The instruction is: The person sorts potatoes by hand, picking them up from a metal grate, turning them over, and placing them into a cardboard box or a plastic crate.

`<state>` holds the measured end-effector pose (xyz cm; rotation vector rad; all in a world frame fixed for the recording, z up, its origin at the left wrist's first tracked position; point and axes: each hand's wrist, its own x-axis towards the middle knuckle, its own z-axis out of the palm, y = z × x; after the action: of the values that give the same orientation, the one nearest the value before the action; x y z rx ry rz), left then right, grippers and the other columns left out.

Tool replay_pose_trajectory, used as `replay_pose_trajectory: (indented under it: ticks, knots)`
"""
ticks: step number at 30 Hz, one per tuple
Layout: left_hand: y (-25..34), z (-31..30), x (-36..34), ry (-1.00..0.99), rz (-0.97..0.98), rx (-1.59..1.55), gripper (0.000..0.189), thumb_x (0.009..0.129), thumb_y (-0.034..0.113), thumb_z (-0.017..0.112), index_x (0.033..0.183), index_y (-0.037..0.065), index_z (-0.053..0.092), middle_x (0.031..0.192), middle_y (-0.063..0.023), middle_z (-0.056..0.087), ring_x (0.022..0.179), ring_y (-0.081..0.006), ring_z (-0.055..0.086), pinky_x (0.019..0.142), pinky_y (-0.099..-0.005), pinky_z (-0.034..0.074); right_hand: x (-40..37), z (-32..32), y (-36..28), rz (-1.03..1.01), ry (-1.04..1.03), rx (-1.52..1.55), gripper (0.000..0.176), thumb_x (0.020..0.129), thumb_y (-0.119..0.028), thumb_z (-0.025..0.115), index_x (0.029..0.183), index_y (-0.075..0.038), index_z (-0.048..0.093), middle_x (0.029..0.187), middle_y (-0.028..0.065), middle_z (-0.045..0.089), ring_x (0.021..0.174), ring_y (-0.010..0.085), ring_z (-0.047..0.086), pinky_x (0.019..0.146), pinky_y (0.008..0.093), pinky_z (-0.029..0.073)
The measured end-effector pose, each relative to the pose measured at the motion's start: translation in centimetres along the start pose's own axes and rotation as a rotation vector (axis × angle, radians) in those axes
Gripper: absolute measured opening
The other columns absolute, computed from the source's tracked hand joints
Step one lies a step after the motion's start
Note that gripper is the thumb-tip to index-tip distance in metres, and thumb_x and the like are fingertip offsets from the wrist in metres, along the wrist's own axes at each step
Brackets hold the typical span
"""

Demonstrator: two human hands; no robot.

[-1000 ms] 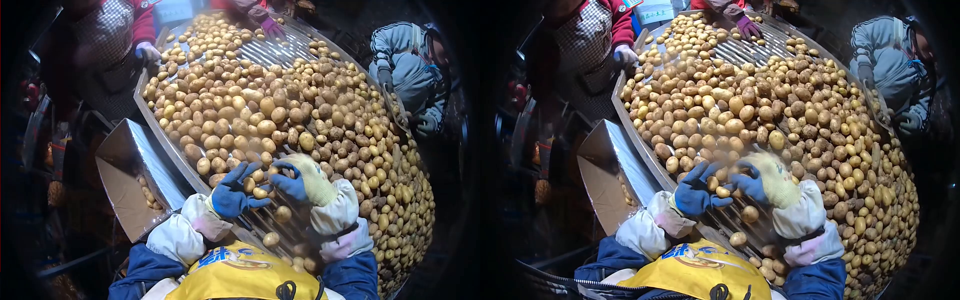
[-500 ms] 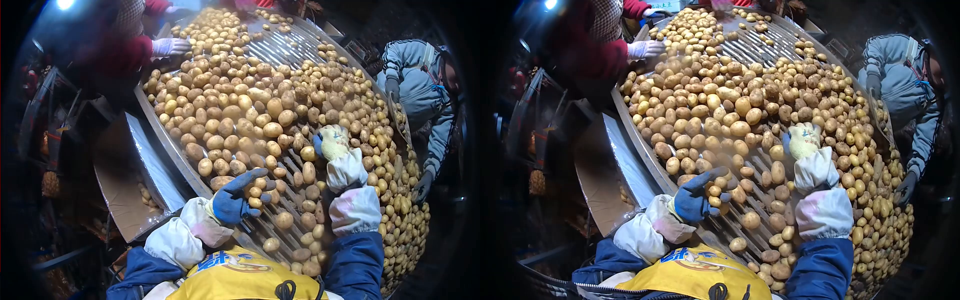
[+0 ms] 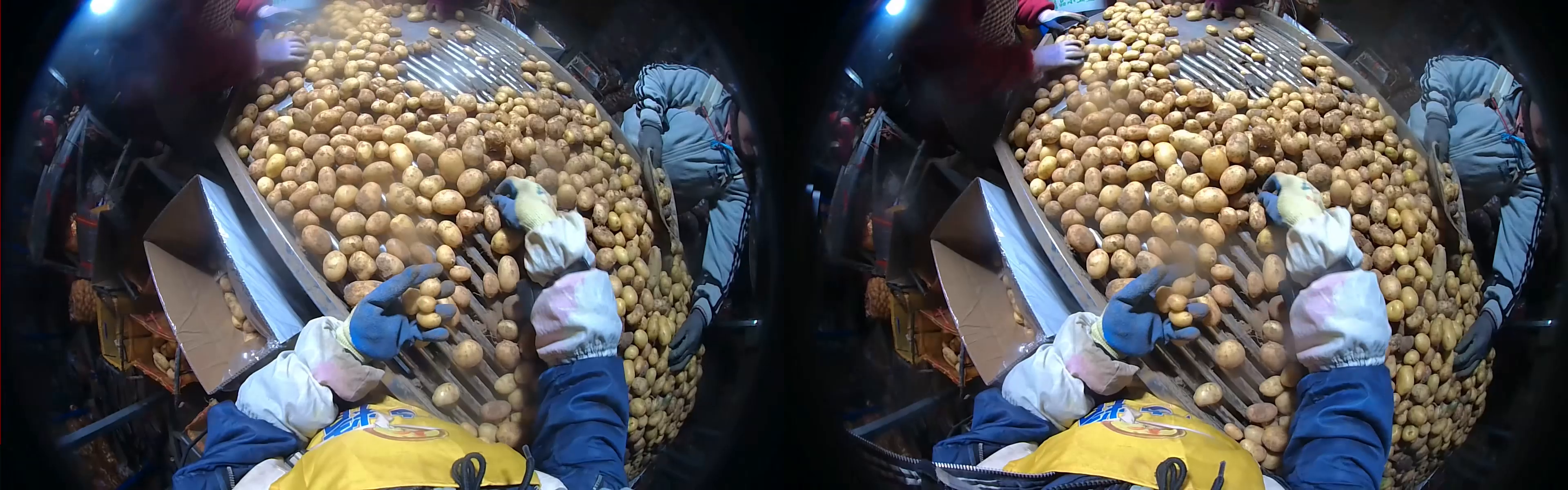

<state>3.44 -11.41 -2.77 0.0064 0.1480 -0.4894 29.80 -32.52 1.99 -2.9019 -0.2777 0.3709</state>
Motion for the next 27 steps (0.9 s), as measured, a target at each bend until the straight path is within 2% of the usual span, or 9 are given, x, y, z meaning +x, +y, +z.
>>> replay_pose_trajectory:
  ticks: [3,8,9,12,13,14,18,22,27]
  knots:
    - [0.0,0.4,0.1,0.013,0.012,0.024,0.053,0.113,0.041,0.045,0.16,0.018,0.04,0.156,-0.0176,0.051,0.134,-0.0454,0.058,0.105,-0.0651,0.054,-3.9,-2.8,-1.4,0.121,-0.061,0.347,0.024,0.094,-0.026,0.076,0.111,-0.009,0.078,0.105,0.0062,0.076,0.102,0.0193,0.07,0.09,0.0356,0.054]
    - [0.1,-0.8,0.4,-0.052,0.014,-0.011,0.054,0.113,0.043,0.044,0.161,0.02,0.039,0.158,-0.0175,0.049,0.135,-0.0454,0.058,0.107,-0.0659,0.052,-12.3,-4.4,-3.1,-0.377,-0.263,0.635,0.03,0.096,-0.015,0.076,0.122,0.0,0.072,0.109,0.0075,0.076,0.097,0.0112,0.068,0.087,0.0298,0.056]
    - [0.2,-0.6,0.2,-0.018,0.001,0.026,0.054,0.113,0.043,0.044,0.161,0.019,0.039,0.156,-0.0169,0.051,0.135,-0.0439,0.058,0.105,-0.063,0.054,-11.8,-3.2,-2.4,-0.269,-0.237,0.717,0.034,0.096,-0.016,0.077,0.126,0.0,0.07,0.108,0.0075,0.076,0.097,0.0085,0.066,0.088,0.0286,0.056]
    - [0.2,-0.7,0.8,-0.231,-0.047,-0.124,0.054,0.113,0.043,0.043,0.162,0.02,0.039,0.155,-0.0163,0.053,0.133,-0.0414,0.06,0.101,-0.0581,0.057,-10.2,-2.6,-0.7,-0.267,0.041,-0.027,0.047,0.087,-0.035,0.082,0.124,-0.007,0.071,0.117,0.0178,0.072,0.109,0.0307,0.07,0.094,0.0433,0.055]
    - [-0.2,0.2,-0.1,-0.074,0.055,0.188,0.053,0.111,0.028,0.049,0.162,0.019,0.041,0.146,-0.0097,0.059,0.123,-0.0274,0.067,0.084,-0.0311,0.061,-9.8,-1.5,-0.4,-0.293,0.042,-0.201,0.051,0.085,-0.036,0.083,0.124,-0.006,0.07,0.115,0.0183,0.072,0.109,0.0349,0.069,0.094,0.0463,0.055]
    - [-0.2,1.3,-0.6,-0.013,0.056,0.246,0.053,0.11,0.026,0.049,0.162,0.019,0.041,0.144,-0.0094,0.061,0.121,-0.0258,0.067,0.082,-0.0296,0.06,-9.3,-0.1,0.1,-0.317,0.041,-0.376,0.055,0.083,-0.037,0.084,0.125,-0.005,0.069,0.113,0.0189,0.072,0.109,0.039,0.068,0.094,0.0493,0.054]
    - [0.1,2.8,-1.5,0.109,0.081,0.377,0.053,0.11,0.022,0.05,0.162,0.019,0.042,0.139,-0.0091,0.064,0.116,-0.0208,0.07,0.077,-0.0257,0.061,-8.3,1.2,-1.0,-0.334,0.019,-0.314,0.054,0.083,-0.038,0.084,0.122,-0.005,0.069,0.111,0.0185,0.071,0.108,0.0382,0.068,0.093,0.0482,0.054]
    - [0.1,2.1,-1.3,0.072,0.102,0.342,0.052,0.11,0.02,0.05,0.162,0.02,0.042,0.138,-0.0098,0.065,0.115,-0.0211,0.071,0.079,-0.0271,0.063,-11.8,0.1,-1.2,-0.1,-0.18,0.645,0.057,0.089,-0.017,0.08,0.14,0.0,0.06,0.121,0.0132,0.072,0.107,0.0197,0.069,0.094,0.0345,0.056]
    - [-0.1,2.4,-1.4,0.123,0.126,0.457,0.051,0.11,0.018,0.049,0.161,0.02,0.043,0.139,-0.0105,0.064,0.114,-0.021,0.071,0.078,-0.0281,0.064,-15.2,-0.3,-0.6,-0.272,-0.168,1.204,0.055,0.092,-0.007,0.072,0.145,0.001,0.056,0.125,0.0125,0.069,0.1,0.016,0.069,0.088,0.0319,0.059]
